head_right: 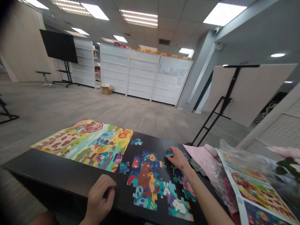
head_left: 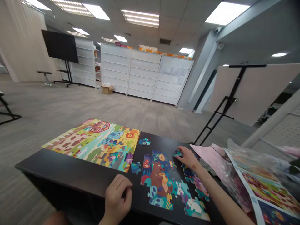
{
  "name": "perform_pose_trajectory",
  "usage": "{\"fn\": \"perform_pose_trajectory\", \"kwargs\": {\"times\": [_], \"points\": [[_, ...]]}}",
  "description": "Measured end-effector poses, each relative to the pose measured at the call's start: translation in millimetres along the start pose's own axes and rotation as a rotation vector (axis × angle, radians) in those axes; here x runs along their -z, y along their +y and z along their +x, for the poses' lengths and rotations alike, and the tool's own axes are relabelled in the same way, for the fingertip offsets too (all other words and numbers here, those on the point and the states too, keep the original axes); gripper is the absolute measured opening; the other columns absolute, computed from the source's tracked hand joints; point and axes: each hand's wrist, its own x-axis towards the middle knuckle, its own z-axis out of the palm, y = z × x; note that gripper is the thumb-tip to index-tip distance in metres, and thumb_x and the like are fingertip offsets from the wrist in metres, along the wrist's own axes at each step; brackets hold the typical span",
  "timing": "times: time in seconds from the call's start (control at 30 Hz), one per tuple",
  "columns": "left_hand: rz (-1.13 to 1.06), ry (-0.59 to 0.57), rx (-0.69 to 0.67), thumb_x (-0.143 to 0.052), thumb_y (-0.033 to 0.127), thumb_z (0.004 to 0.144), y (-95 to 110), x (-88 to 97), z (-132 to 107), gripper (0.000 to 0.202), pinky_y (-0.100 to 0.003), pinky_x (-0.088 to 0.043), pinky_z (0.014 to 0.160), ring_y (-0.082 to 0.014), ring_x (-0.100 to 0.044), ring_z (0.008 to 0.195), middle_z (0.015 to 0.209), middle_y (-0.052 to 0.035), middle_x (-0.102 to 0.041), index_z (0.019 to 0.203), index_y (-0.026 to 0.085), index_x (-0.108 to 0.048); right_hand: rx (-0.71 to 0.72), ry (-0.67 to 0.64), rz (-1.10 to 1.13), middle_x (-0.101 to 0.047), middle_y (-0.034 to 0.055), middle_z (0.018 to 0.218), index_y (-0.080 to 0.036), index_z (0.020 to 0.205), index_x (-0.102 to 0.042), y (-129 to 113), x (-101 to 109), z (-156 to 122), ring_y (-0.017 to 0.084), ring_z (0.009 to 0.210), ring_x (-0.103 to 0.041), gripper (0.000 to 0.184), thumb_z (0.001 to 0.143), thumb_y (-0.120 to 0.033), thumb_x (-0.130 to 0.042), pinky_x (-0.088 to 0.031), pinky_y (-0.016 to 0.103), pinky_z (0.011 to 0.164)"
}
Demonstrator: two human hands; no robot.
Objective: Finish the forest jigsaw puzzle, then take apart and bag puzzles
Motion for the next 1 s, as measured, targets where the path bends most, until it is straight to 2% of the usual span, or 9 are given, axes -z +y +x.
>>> {"fn": "perform_pose_trajectory", "kwargs": {"times": [0.1, 0.23, 0.33, 0.47, 0.63, 0.73, 0.83, 1.0], "points": [[0.009, -0.034, -0.005, -0.049, 0.004, 0.089, 0.2, 0.9, 0.6, 0.021, -0.03, -0.048, 0.068, -0.0179, -0.059, 0.073, 0.075, -0.0014, -0.06, 0.082, 0.022, -0.057, 0.036, 0.024, 0.044, -0.069, 0.0085, 0.11, -0.02, 0.108, -0.068, -11.2, 7.5, -21.1, 0.023, 0.093, -0.067, 0.035, 0.074, -0.025, -0.066, -0.053, 0.035, 0.085], [0.051, -0.079, 0.018, -0.049, 0.009, 0.091, -1.1, 1.9, 4.6, 0.019, -0.028, -0.049, 0.069, -0.0177, -0.061, 0.075, 0.078, -0.0011, -0.062, 0.083, 0.023, -0.057, 0.058, 0.04, 0.14, -0.072, 0.0068, 0.104, -0.021, 0.114, -0.066, -38.8, 19.7, -50.3, 0.02, 0.09, -0.069, 0.03, 0.087, -0.026, -0.052, -0.055, 0.034, 0.081], [0.084, -0.118, 0.037, -0.048, 0.012, 0.092, -3.8, 1.8, 5.2, 0.017, -0.027, -0.05, 0.071, -0.0177, -0.064, 0.079, 0.081, -0.0007, -0.065, 0.084, 0.024, -0.059, 0.055, 0.028, 0.212, -0.075, 0.0054, 0.099, -0.023, 0.117, -0.067, -58.3, 32.9, -77.8, 0.02, 0.088, -0.071, 0.031, 0.09, -0.032, -0.055, -0.056, 0.033, 0.08], [0.151, -0.162, 0.044, -0.05, 0.017, 0.092, -9.9, -0.3, 1.9, 0.015, -0.027, -0.05, 0.074, -0.0182, -0.066, 0.082, 0.084, -0.0002, -0.067, 0.087, 0.025, -0.061, -0.017, 0.022, 0.296, -0.077, 0.0048, 0.094, -0.022, 0.108, -0.071, -72.5, 47.7, -118.0, 0.021, 0.086, -0.072, 0.026, 0.09, -0.036, -0.06, -0.056, 0.033, 0.08], [0.218, -0.248, 0.057, -0.05, 0.023, 0.093, -15.0, -4.6, 0.2, 0.013, -0.027, -0.05, 0.075, -0.0184, -0.068, 0.085, 0.089, 0.0, -0.07, 0.089, 0.026, -0.062, -0.128, -0.051, 0.473, -0.078, 0.0058, 0.095, -0.02, 0.107, -0.071, -76.9, 42.2, -161.0, 0.021, 0.086, -0.072, 0.025, 0.089, -0.037, -0.062, -0.055, 0.031, 0.077], [0.266, -0.299, 0.048, -0.05, 0.027, 0.093, -13.0, -5.7, 0.7, 0.013, -0.027, -0.05, 0.075, -0.0193, -0.069, 0.087, 0.092, -0.0001, -0.072, 0.091, 0.027, -0.063, -0.136, -0.104, 0.534, -0.077, 0.005, 0.089, -0.02, 0.108, -0.07, -79.4, 30.6, -172.7, 0.021, 0.08, -0.071, 0.027, 0.091, -0.04, -0.061, -0.053, 0.03, 0.071], [0.292, -0.317, 0.037, -0.05, 0.029, 0.093, -10.5, -5.9, 1.3, 0.014, -0.027, -0.051, 0.076, -0.0202, -0.07, 0.089, 0.094, -0.0005, -0.073, 0.092, 0.027, -0.063, -0.117, -0.129, 0.552, -0.077, 0.0035, 0.086, -0.022, 0.108, -0.07, -84.3, 22.3, -172.7, 0.02, 0.076, -0.069, 0.027, 0.092, -0.041, -0.061, -0.05, 0.029, 0.067], [0.295, -0.302, 0.056, -0.05, 0.028, 0.093, -10.4, -4.7, 2.3, 0.014, -0.027, -0.053, 0.073, -0.02, -0.07, 0.087, 0.094, -0.0007, -0.073, 0.092, 0.027, -0.064, -0.108, -0.142, 0.551, -0.074, 0.0011, 0.078, -0.023, 0.106, -0.072, -91.1, 21.4, -171.4, 0.019, 0.071, -0.066, 0.027, 0.093, -0.043, -0.059, -0.048, 0.028, 0.064]]}}
